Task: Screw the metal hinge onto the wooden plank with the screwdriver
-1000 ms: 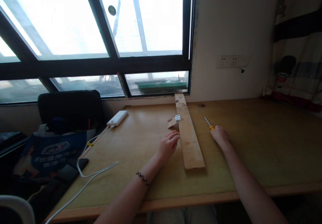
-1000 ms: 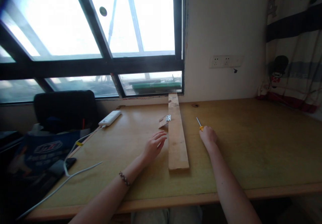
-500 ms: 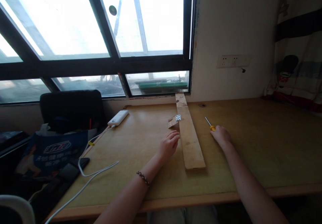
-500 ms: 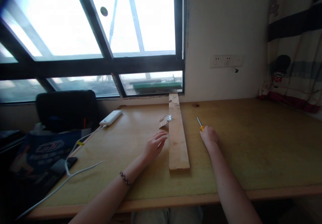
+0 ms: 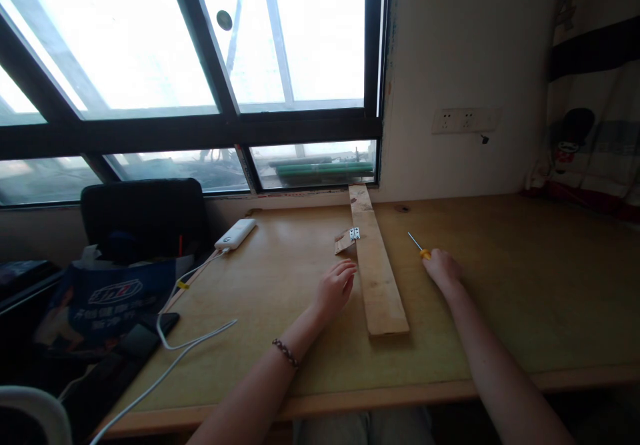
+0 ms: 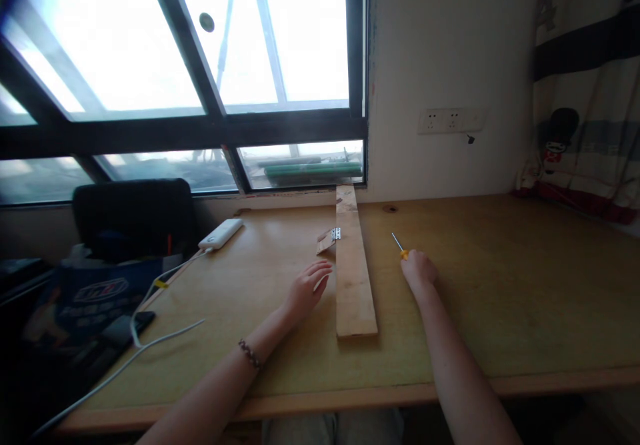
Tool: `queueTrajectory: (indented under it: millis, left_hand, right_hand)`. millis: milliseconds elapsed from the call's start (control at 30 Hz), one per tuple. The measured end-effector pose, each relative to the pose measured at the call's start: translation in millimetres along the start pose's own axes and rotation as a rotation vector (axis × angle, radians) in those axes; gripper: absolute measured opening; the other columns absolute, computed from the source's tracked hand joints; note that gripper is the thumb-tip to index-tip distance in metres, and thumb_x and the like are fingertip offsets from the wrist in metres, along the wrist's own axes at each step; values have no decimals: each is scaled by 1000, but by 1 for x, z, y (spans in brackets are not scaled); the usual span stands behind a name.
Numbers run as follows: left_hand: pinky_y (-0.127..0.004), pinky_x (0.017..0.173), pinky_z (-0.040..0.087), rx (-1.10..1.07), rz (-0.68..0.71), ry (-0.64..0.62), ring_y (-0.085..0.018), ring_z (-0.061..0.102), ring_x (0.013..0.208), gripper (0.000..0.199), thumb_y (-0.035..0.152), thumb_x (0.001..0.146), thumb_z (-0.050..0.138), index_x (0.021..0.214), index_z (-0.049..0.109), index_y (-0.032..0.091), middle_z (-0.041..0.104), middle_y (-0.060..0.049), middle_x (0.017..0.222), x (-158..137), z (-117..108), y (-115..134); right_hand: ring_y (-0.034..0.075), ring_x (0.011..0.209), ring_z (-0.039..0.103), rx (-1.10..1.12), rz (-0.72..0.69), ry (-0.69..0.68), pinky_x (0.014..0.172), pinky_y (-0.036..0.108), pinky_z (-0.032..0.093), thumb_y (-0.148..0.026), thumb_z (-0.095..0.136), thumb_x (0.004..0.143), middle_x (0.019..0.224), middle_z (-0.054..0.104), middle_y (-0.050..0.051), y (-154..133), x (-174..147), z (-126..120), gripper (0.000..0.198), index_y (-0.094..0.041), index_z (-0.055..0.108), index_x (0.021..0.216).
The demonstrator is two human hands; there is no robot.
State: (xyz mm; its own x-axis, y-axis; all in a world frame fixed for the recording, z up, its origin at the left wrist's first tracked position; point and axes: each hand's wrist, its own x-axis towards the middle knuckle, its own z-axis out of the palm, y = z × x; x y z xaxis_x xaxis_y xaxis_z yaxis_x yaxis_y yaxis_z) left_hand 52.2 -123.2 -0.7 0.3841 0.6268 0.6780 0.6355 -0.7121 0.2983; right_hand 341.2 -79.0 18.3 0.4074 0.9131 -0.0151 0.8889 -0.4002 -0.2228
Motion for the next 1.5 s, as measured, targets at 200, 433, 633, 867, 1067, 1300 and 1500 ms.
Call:
queueTrajectory:
  millis: [200, 433, 633, 867, 1067, 1300, 1500]
  left_hand:
    - [-38, 93, 45, -20, -17, -26, -19, 55, 106, 25, 15, 84, 42, 98, 62, 19, 64, -8, 105, 0, 0, 0]
    - [-38, 94, 42, -131, -99, -43, -20, 55, 106, 25, 17, 83, 43, 98, 63, 20, 63, -9, 106, 0, -2, 2]
    - [-39, 91, 43, -658, -519, 100, -21, 60, 96, 19, 21, 79, 52, 93, 64, 21, 66, -8, 98, 3, 3, 5]
    - [-32, 86, 47, -1587, -1218, 345, -18, 64, 87, 16, 6, 72, 51, 87, 53, 12, 64, -15, 92, 29, 33, -12]
    - [-28, 79, 50, -1912, -1197, 397, -17, 63, 83, 23, 10, 75, 42, 95, 54, 10, 63, -13, 90, 52, 58, -23]
    - [-28, 82, 49, -1909, -1111, 566, -16, 62, 87, 25, 7, 68, 46, 90, 56, 15, 64, -9, 89, 55, 70, -33]
    - [-28, 81, 49, -1863, -1031, 613, -14, 62, 82, 39, 3, 62, 48, 97, 53, 21, 62, -5, 89, 53, 67, -34]
  right_hand:
    - [31, 92, 62, 26, 69, 5, 69, 37, 48, -32, 47, 81, 100, 63, 20, 9, 5, -2, 33, -11, 63, 100]
    - [33, 89, 62, 61, 98, 32, 66, 39, 48, -32, 47, 79, 96, 63, 19, 18, 9, 0, 33, -12, 63, 98]
    - [35, 91, 57, 115, -51, 304, 72, 45, 45, -30, 52, 75, 93, 61, 23, 13, 6, 8, 30, -8, 63, 92]
    - [22, 102, 52, 646, -882, 358, 92, 38, 41, -25, 45, 82, 104, 60, 10, -63, -15, 21, 25, -18, 57, 103]
    - [20, 111, 48, 802, -958, 215, 99, 39, 36, -27, 45, 83, 115, 57, 8, -91, -5, 43, 31, -20, 55, 111]
    - [21, 119, 42, 809, -971, 136, 103, 40, 32, -33, 50, 82, 122, 53, 9, -84, -3, 52, 36, -19, 54, 114]
    - [22, 118, 42, 808, -960, 137, 103, 42, 31, -33, 50, 81, 121, 54, 9, -86, -5, 49, 34, -19, 55, 112]
